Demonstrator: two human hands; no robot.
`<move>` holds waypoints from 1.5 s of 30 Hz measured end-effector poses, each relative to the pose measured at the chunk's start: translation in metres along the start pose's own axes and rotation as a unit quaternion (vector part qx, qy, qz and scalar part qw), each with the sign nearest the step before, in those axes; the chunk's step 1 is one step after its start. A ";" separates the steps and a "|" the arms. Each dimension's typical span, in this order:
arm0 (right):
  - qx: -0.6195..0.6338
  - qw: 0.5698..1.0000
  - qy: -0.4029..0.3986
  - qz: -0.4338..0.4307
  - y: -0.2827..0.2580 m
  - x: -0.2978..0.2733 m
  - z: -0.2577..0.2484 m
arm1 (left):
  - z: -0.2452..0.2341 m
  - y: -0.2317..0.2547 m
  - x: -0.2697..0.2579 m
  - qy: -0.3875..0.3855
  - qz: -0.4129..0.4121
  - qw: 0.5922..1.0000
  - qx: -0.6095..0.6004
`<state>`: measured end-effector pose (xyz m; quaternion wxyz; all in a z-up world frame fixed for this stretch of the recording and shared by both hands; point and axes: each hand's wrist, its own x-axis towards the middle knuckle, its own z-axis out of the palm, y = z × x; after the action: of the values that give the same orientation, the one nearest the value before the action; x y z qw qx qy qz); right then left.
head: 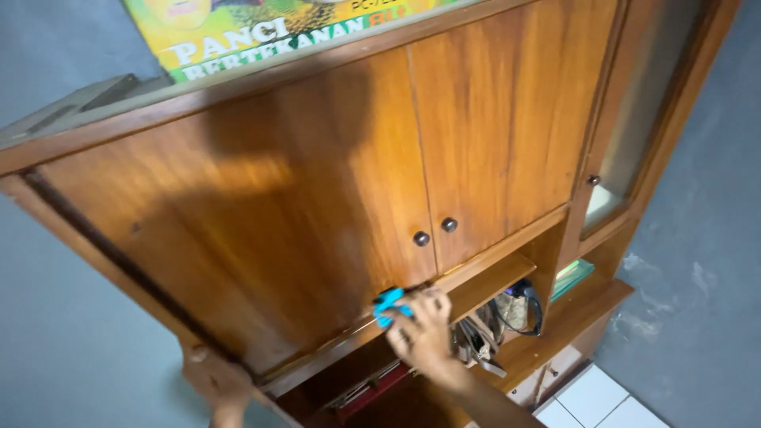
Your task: Wiping the wooden and glass surfaces of a cabinet using a cloth
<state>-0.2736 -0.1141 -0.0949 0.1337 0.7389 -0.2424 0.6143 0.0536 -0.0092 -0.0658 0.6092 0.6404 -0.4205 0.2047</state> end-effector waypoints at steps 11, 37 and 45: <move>0.048 0.969 0.094 0.223 0.058 0.021 -0.023 | -0.020 0.085 0.010 -0.015 0.046 0.997 -0.068; 0.017 0.965 0.174 0.195 0.026 0.038 -0.009 | -0.009 0.059 0.005 0.012 -0.058 0.997 -0.058; 0.061 0.988 0.095 0.105 -0.023 0.026 0.007 | -0.007 0.074 0.007 0.033 0.039 0.986 -0.156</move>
<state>-0.2519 -0.1027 -0.0690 0.0456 0.6540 -0.2671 0.7063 0.0009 0.0021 -0.0147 0.7066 0.5133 -0.4522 0.1811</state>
